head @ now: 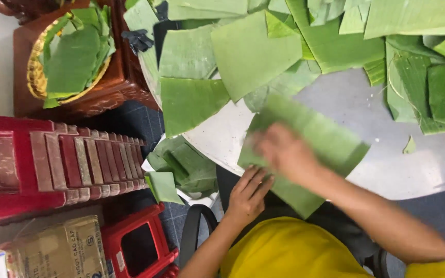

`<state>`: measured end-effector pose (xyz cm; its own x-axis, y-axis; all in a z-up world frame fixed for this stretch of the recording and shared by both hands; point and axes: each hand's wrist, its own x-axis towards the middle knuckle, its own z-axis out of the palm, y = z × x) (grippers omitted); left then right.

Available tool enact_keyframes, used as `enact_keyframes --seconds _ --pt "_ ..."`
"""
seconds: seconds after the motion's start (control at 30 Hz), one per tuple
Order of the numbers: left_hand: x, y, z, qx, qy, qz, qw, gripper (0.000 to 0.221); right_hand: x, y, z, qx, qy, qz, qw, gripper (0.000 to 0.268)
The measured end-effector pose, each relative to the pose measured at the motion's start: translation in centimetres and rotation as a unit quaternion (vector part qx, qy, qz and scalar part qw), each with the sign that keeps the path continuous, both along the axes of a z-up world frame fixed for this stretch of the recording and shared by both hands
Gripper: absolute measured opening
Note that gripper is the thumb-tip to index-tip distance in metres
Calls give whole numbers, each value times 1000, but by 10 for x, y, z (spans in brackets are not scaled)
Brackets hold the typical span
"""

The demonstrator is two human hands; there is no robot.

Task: Wiping and cleaning individual banana leaves with a cloth at a food production table

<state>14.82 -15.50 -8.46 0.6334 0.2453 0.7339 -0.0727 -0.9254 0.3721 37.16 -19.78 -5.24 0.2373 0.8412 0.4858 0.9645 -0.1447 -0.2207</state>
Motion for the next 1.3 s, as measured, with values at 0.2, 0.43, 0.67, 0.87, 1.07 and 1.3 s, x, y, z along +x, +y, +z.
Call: enact_keyframes --seconds 0.2,0.43,0.67,0.87,1.07,1.3 --pt "10 -8 8 -5 13 7 1000 21 6 17 15 -3 3 69 998 18" --pt "14 -10 -3 -70 11 43 997 24 7 5 -20 -62 -35 -106 992 8" --pt "18 -15 1 -15 -6 67 998 23 51 -32 -37 -116 154 -102 976 24" --pt "12 -14 -9 -31 0 62 998 13 7 -39 -24 -28 -74 -142 987 12" --pt "17 -13 -4 -26 0 64 998 7 -42 -91 -57 -23 74 -69 995 10" --pt "24 -24 6 -18 23 90 996 15 76 -149 -30 -78 -118 -271 952 18"
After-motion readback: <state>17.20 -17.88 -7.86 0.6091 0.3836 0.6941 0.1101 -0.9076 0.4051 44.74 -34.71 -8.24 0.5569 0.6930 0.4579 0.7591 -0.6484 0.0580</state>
